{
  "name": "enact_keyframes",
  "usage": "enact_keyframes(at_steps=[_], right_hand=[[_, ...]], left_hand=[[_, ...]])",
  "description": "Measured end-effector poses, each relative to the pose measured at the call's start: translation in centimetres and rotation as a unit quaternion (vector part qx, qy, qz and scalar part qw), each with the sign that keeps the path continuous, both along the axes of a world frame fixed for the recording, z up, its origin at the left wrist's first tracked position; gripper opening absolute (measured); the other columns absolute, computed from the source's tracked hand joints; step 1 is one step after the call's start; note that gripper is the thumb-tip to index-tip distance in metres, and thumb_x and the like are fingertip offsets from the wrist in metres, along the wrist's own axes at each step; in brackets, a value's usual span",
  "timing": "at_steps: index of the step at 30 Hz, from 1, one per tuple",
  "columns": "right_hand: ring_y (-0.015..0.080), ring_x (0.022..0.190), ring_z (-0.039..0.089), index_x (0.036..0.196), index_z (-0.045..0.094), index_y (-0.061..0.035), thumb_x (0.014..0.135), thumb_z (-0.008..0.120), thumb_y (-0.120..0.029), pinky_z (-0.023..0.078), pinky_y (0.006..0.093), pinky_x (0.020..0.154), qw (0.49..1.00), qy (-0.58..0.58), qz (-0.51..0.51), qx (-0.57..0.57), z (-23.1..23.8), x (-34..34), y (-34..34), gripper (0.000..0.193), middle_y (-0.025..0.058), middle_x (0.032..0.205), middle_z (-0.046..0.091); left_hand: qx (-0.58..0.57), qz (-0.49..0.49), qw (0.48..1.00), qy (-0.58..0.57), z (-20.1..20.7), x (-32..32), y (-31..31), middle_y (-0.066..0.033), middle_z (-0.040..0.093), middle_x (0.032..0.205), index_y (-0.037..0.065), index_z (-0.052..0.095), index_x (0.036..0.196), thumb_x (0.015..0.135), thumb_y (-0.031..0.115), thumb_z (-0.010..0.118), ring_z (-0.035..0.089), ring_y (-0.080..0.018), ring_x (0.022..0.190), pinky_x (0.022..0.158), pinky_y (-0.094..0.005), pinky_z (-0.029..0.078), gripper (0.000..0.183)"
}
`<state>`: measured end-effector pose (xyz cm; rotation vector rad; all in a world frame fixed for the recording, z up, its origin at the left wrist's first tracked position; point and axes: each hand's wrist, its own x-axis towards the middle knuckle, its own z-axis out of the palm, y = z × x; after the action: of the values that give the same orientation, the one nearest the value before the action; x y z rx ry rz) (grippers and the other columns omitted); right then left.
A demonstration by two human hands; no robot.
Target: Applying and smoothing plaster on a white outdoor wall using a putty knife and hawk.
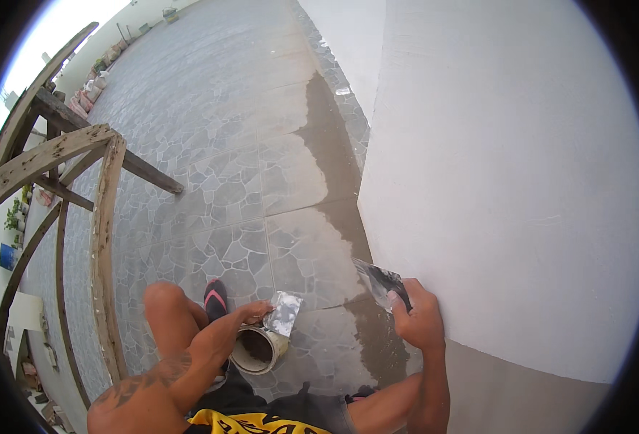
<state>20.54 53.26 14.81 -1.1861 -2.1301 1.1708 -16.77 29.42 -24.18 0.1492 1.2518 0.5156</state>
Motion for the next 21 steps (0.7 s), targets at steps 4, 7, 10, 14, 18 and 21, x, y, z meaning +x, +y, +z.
enact_keyframes(at_steps=[4, 7, 10, 14, 18, 21], right_hand=[[0.0309, 0.069, 0.06, 0.099, 0.061, 0.0038, 0.087, 0.061, -0.008, 0.048, 0.0365, 0.066, 0.999, -0.012, -0.016, -0.026, 0.9, 0.3, -0.3, 0.017, 0.0184, 0.083, 0.063], [0.0315, 0.074, 0.062, 0.103, 0.063, 0.0031, 0.087, 0.061, -0.011, 0.049, 0.0371, 0.069, 1.0, -0.017, -0.011, -0.02, -0.6, 1.9, -0.6, 0.022, 0.0191, 0.087, 0.064], [0.0248, 0.062, 0.052, 0.097, 0.061, 0.0022, 0.088, 0.062, -0.012, 0.045, 0.0337, 0.062, 0.997, 0.043, -0.056, 0.035, -1.3, 3.9, -2.9, 0.017, 0.0139, 0.077, 0.06], [0.0278, 0.067, 0.058, 0.102, 0.063, 0.0009, 0.088, 0.062, -0.013, 0.048, 0.035, 0.064, 0.991, 0.059, -0.12, -0.012, 0.2, 5.7, -8.6, 0.019, 0.0145, 0.083, 0.063], [0.0283, 0.073, 0.061, 0.104, 0.065, 0.0, 0.089, 0.061, -0.015, 0.049, 0.0367, 0.067, 0.99, 0.07, -0.119, 0.034, -0.7, 8.5, -12.3, 0.022, 0.0153, 0.088, 0.064], [0.0291, 0.075, 0.062, 0.103, 0.065, -0.0002, 0.089, 0.061, -0.017, 0.049, 0.0377, 0.068, 0.99, 0.055, -0.126, 0.017, -0.3, 10.7, -14.4, 0.022, 0.0151, 0.09, 0.065]], left_hand=[[0.03, -0.09, 0.995, -0.017, -3.5, 6.1, -0.4, -0.0119, 0.059, 0.104, 0.001, 0.047, 0.124, 0.101, 0.026, 0.05, 0.06, -0.0218, 0.099, 0.08, -0.0395, 0.049, 0.034], [-0.063, 0.016, 0.991, -0.121, -3.8, 13.6, -1.4, -0.0088, 0.059, 0.104, 0.004, 0.043, 0.126, 0.103, 0.022, 0.047, 0.062, -0.0234, 0.098, 0.085, -0.0443, 0.053, 0.03], [-0.091, -0.093, 0.987, -0.089, 0.1, 17.8, -0.9, -0.0091, 0.058, 0.112, 0.006, 0.041, 0.128, 0.103, 0.021, 0.046, 0.063, -0.0249, 0.098, 0.086, -0.0466, 0.054, 0.03], [-0.005, -0.092, 0.993, -0.069, 2.8, 17.7, -0.5, -0.0152, 0.053, 0.125, 0.007, 0.037, 0.134, 0.104, 0.022, 0.037, 0.058, -0.0342, 0.112, 0.095, -0.0579, 0.048, 0.033], [0.024, -0.157, 0.986, 0.047, 4.7, 16.9, -0.2, -0.0172, 0.054, 0.12, 0.002, 0.04, 0.129, 0.104, 0.021, 0.039, 0.06, -0.0332, 0.107, 0.093, -0.0493, 0.052, 0.031], [0.02, -0.213, 0.971, 0.107, 6.6, 18.5, 0.2, -0.0171, 0.055, 0.118, 0.0, 0.042, 0.127, 0.104, 0.02, 0.041, 0.061, -0.0311, 0.106, 0.092, -0.047, 0.053, 0.031]])
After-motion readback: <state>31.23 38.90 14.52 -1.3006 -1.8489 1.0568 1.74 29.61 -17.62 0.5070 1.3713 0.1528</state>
